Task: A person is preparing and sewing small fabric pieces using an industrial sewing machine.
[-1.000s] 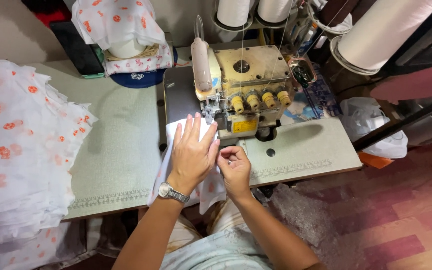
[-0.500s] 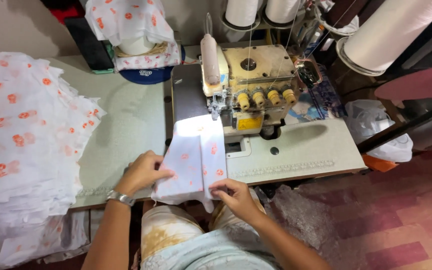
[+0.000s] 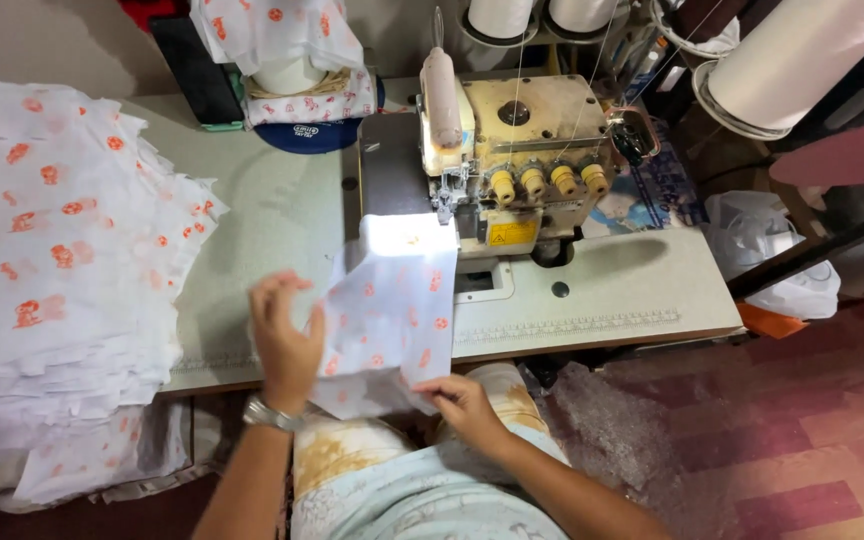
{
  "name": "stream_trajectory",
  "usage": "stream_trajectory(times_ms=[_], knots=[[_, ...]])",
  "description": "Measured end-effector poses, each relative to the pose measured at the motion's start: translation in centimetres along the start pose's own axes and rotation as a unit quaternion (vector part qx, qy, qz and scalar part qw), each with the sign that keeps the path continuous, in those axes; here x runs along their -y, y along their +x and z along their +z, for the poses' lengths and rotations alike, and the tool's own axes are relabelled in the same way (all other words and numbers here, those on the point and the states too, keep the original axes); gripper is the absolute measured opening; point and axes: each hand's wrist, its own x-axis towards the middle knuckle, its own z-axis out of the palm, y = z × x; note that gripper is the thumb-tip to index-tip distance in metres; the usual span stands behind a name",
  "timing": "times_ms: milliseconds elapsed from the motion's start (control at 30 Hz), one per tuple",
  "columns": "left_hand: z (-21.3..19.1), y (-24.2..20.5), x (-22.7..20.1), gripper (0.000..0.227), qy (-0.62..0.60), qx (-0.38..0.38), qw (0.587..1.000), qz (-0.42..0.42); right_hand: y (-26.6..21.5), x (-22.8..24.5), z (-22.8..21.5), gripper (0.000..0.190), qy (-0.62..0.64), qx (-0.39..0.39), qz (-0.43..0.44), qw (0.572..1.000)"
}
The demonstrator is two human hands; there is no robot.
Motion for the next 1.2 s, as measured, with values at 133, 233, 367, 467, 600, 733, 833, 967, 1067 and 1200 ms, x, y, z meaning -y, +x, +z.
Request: stream_trajectory(times_ms=[133, 233, 367, 467, 600, 733, 833, 967, 1067, 1200], knots=[[2.1, -6.5, -2.9, 0.024, -0.047, 0.021, 0.992, 0.115, -0.9, -2.9, 0.6, 0.022, 0.048, 0.045, 0.101, 0.993], [3.1, -10.8, -4.5, 0.043, -0.061, 0.136, 0.968, 0.202, -1.1, -3.7, 0.6, 0.024, 0.225, 0.047, 0.211, 0.95], [5.0, -16.6, -3.0, 0.069, 0.039, 0.243, 0.922, 0.299, -0.7, 2.0, -0.4, 0.054, 0.399, 0.044, 0.341, 0.85], [3.3, -13.5, -5.5, 0.006, -0.024, 0.177, 0.947, 0.267, -0.8, 2.3, -0.6, 0.053, 0.443, 0.032, 0.376, 0.813], [1.7, -11.4, -6.8, 0.011, -0.122, 0.164, 0.958, 0.199, -1.0, 4.2, -2.4, 0.054, 0.437, 0.065, 0.351, 0.826], [0.9, -9.8, -6.7, 0.03, -0.259, 0.225, 0.927, -0.154, -0.6, 7.4, -4.1, 0.035, 0.093, 0.085, 0.134, 0.983], [-0.3, -5.8, -7.7, 0.026, -0.249, 0.236, 0.883, -0.319, 0.8, 9.5, -4.0, 0.034, -0.19, 0.007, -0.142, 0.971], [1.1, -3.6, -6.8, 0.016, -0.234, 0.154, 0.922, -0.267, 4.4, 12.2, -3.1, 0.044, -0.149, -0.005, -0.281, 0.948], [0.3, -1.4, -7.9, 0.008, -0.304, 0.149, 0.889, -0.308, 6.1, 11.3, -1.8, 0.044, -0.075, -0.027, -0.211, 0.974], [-1.0, 0.2, -8.9, 0.008, -0.305, 0.149, 0.891, -0.301, 7.2, 11.2, -0.6, 0.038, -0.029, -0.066, -0.185, 0.98]])
